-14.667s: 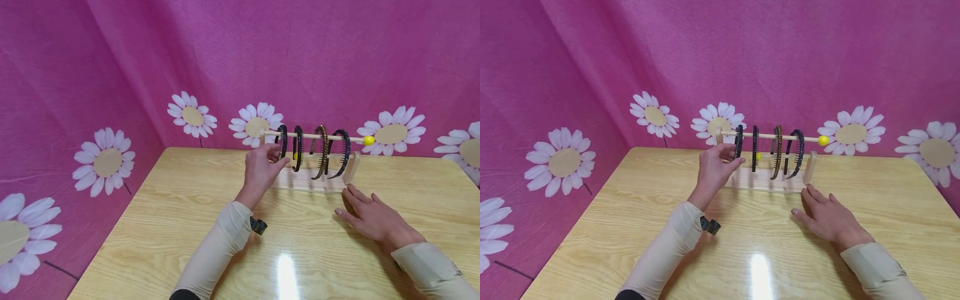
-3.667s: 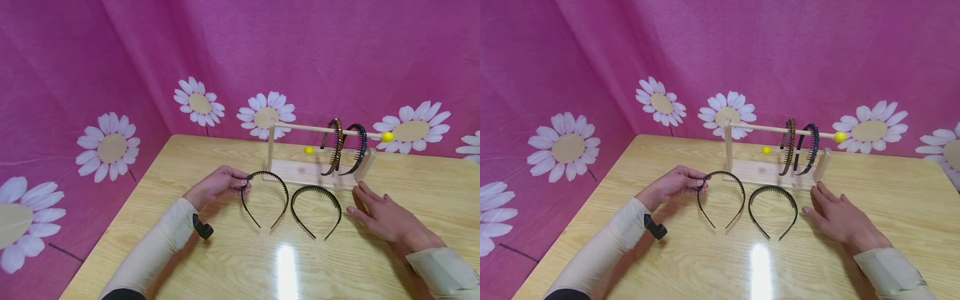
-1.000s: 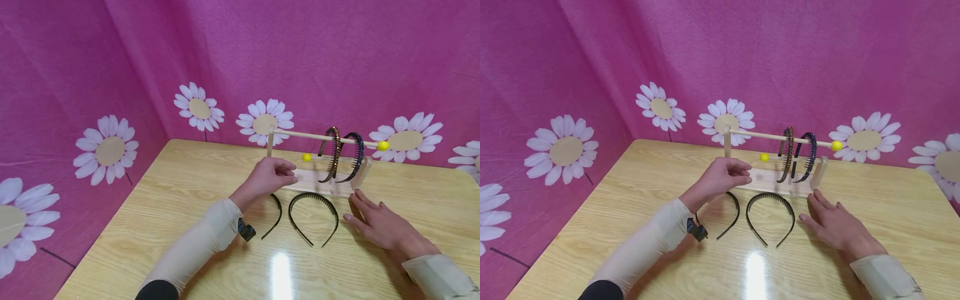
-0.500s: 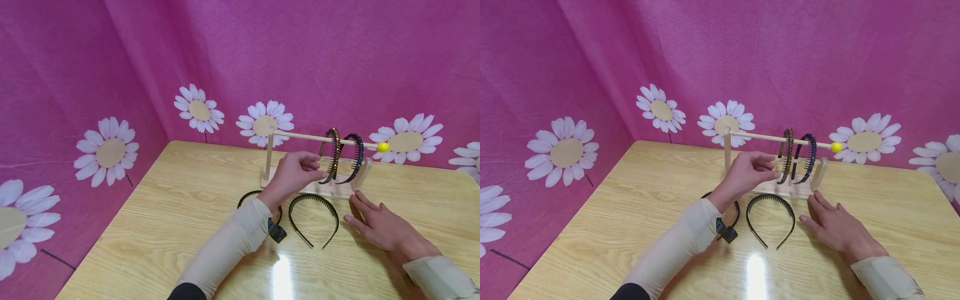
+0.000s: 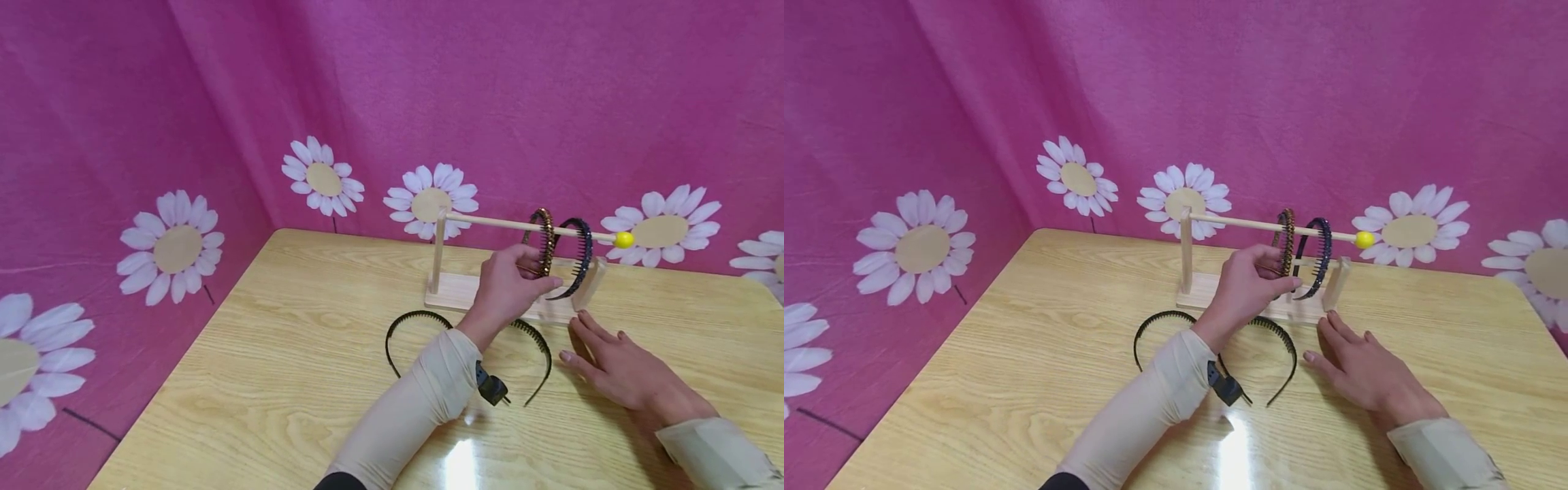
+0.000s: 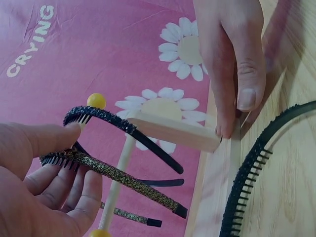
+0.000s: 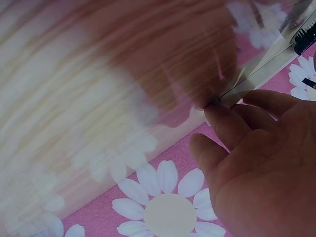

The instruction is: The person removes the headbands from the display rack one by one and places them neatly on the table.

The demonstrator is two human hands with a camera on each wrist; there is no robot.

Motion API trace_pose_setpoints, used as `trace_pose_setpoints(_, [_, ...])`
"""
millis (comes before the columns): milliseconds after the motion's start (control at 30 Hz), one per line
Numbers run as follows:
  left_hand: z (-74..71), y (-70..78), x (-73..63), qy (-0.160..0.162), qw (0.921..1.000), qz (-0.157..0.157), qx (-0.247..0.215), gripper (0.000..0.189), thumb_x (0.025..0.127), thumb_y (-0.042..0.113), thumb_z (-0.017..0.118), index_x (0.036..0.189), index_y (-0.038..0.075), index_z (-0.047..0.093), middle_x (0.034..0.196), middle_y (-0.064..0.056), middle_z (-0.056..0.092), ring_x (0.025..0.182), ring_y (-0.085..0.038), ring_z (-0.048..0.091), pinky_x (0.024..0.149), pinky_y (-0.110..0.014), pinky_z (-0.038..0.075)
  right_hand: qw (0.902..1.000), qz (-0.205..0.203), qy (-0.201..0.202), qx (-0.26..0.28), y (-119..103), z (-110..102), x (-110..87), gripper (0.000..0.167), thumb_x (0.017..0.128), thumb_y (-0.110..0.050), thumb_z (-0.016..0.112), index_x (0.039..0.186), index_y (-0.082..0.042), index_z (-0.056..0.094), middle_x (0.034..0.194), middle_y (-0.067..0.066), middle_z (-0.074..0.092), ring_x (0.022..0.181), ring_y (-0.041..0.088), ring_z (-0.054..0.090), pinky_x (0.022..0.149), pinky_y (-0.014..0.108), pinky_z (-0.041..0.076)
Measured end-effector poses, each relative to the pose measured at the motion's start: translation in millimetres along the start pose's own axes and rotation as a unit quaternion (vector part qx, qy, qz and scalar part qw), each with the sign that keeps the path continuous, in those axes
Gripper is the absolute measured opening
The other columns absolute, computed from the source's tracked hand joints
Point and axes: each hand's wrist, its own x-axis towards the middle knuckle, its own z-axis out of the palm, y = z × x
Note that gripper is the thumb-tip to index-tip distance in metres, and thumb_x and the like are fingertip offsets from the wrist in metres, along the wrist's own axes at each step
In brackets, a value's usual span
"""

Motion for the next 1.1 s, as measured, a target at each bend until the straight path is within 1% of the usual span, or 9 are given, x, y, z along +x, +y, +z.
trace_pose_setpoints(133, [0.8,1.8,-0.6,0.009,0.9995,0.011,0.028,0.028,0.078,0.014,0.089,0.100,0.009,0.073,0.079,0.008,0.069,0.069,0.004,0.059,0.061,-0.012,0.049,1.0000,0.002,-0.001,0.001,-2.1,-0.3,1.2,0.074,0.105,-0.051,0.044,0.152,0.006,0.035,0.159,0.029,0.022,0.131,0.059,0.036,0.108,0.069,0.025])
trace_pose_setpoints(267, [-1.5,4.0,-2.2,-0.002,0.9992,0.011,0.039,0.029,0.078,0.015,0.089,0.101,0.009,0.073,0.079,0.009,0.069,0.069,0.003,0.059,0.062,-0.012,0.049,0.9999,0.009,-0.007,0.006,-4.0,1.0,-0.1,0.076,0.105,-0.053,0.044,0.153,0.005,0.033,0.160,0.028,0.021,0.131,0.061,0.035,0.108,0.070,0.025])
trace_pose_setpoints(367, [-3.8,6.3,-1.9,-0.008,0.9989,0.019,0.041,0.029,0.078,0.016,0.089,0.102,0.009,0.073,0.080,0.009,0.070,0.069,0.004,0.059,0.062,-0.011,0.049,0.9999,0.010,-0.007,0.005,-4.1,1.9,-1.1,0.077,0.104,-0.054,0.044,0.153,0.005,0.034,0.161,0.027,0.021,0.130,0.062,0.035,0.107,0.070,0.025])
trace_pose_setpoints(500, [-7.0,10.8,1.2,-0.009,0.9985,0.043,0.033,0.029,0.079,0.015,0.088,0.103,0.008,0.073,0.081,0.007,0.071,0.068,0.005,0.059,0.062,-0.011,0.050,1.0000,0.000,0.007,-0.001,-2.7,1.0,-0.2,0.074,0.105,-0.051,0.045,0.151,0.006,0.036,0.159,0.029,0.023,0.129,0.063,0.036,0.107,0.070,0.026])
trace_pose_setpoints(567, [-8.4,12.9,2.5,-0.011,0.9980,0.051,0.035,0.028,0.079,0.015,0.088,0.102,0.008,0.073,0.080,0.008,0.070,0.068,0.006,0.058,0.062,-0.011,0.049,1.0000,0.001,0.007,0.000,-2.2,1.0,0.3,0.074,0.105,-0.050,0.045,0.151,0.007,0.036,0.159,0.029,0.023,0.129,0.063,0.036,0.108,0.070,0.025])
trace_pose_setpoints(767, [-14.9,20.0,2.5,-0.021,0.9974,0.063,0.029,0.027,0.080,0.014,0.087,0.103,0.008,0.074,0.080,0.008,0.070,0.068,0.005,0.058,0.061,-0.011,0.050,0.9999,0.005,-0.004,0.010,-2.4,2.8,0.6,0.076,0.105,-0.052,0.045,0.153,0.006,0.033,0.160,0.029,0.020,0.131,0.060,0.036,0.108,0.071,0.025])
trace_pose_setpoints(867, [-18.9,24.8,2.8,-0.022,0.9967,0.077,0.013,0.027,0.080,0.013,0.087,0.102,0.006,0.074,0.079,0.006,0.069,0.068,0.004,0.059,0.062,-0.012,0.050,1.0000,0.002,-0.001,0.007,-2.4,2.1,0.5,0.075,0.105,-0.051,0.045,0.152,0.007,0.034,0.159,0.030,0.021,0.131,0.059,0.037,0.107,0.070,0.025])
trace_pose_setpoints(967, [-22.3,29.8,3.6,-0.021,0.9958,0.089,0.010,0.026,0.080,0.013,0.087,0.101,0.007,0.073,0.078,0.008,0.067,0.068,0.004,0.059,0.062,-0.012,0.051,1.0000,-0.001,0.003,0.005,-2.0,0.9,0.6,0.075,0.105,-0.050,0.045,0.152,0.007,0.034,0.159,0.031,0.022,0.131,0.059,0.037,0.107,0.070,0.025])
trace_pose_setpoints(1100, [-26.5,35.8,2.7,-0.023,0.9957,0.089,0.004,0.027,0.080,0.012,0.087,0.102,0.007,0.073,0.077,0.009,0.066,0.067,0.003,0.059,0.061,-0.013,0.051,1.0000,0.001,0.000,0.006,-1.8,1.0,0.6,0.075,0.105,-0.051,0.044,0.152,0.007,0.034,0.159,0.031,0.021,0.132,0.059,0.036,0.107,0.071,0.024])
